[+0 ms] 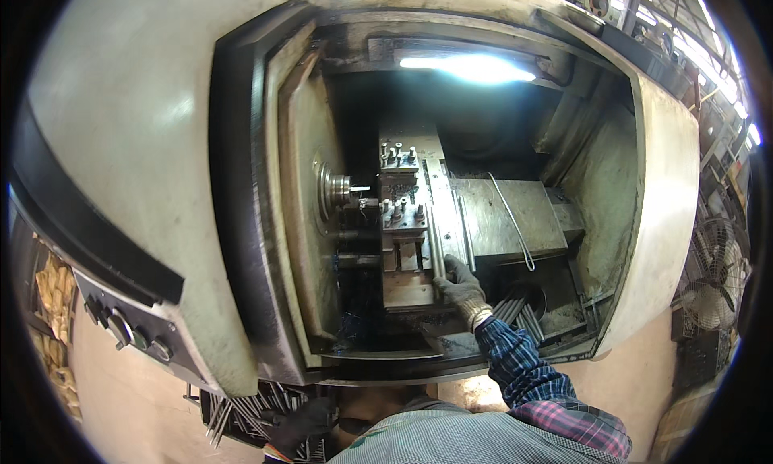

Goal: The person operates a CNC lathe, loading metal rods into the chuck, securing them, and starting the machine. They then remove the processed rods and place them into a bin. The person repeats this cycle multiple times.

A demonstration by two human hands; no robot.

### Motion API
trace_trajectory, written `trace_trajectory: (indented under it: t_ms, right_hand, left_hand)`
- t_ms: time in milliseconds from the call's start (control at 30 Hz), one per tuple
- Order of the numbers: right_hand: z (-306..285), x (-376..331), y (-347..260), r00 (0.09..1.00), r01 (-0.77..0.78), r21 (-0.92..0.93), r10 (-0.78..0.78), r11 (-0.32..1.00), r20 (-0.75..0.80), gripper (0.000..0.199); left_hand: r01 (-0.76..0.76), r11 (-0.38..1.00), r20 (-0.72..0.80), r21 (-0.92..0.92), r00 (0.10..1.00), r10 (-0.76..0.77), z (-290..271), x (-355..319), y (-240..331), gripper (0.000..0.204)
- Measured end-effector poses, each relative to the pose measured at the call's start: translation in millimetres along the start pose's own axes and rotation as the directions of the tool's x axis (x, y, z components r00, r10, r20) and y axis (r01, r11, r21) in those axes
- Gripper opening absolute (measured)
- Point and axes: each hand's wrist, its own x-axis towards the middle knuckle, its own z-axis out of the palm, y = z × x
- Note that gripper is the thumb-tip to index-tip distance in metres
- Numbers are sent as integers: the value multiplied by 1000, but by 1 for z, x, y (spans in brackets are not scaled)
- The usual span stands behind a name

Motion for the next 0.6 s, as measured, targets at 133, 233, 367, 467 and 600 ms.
trace_trajectory:
  t_ms: [133,233,367,467,600]
  right_hand:
    - [-7,19,14,974,-186,249,144,951,176,68]
    - [-19,27,-8,966,-188,393,96,900,242,48]
    - [-73,4,-53,865,-467,587,203,661,459,37]
    - [-84,-31,-49,918,-324,651,60,686,393,34]
    - [-97,-67,-42,972,-158,626,9,764,234,29]
  left_hand:
    - [-143,934,284,327,958,47,121,11,82,62]
    - [-342,921,403,186,882,246,178,38,131,78]
    - [-793,580,503,186,584,637,230,106,175,90]
    - [-843,-148,500,517,157,852,243,202,220,101]
    - [-581,-77,187,810,131,974,262,257,297,91]
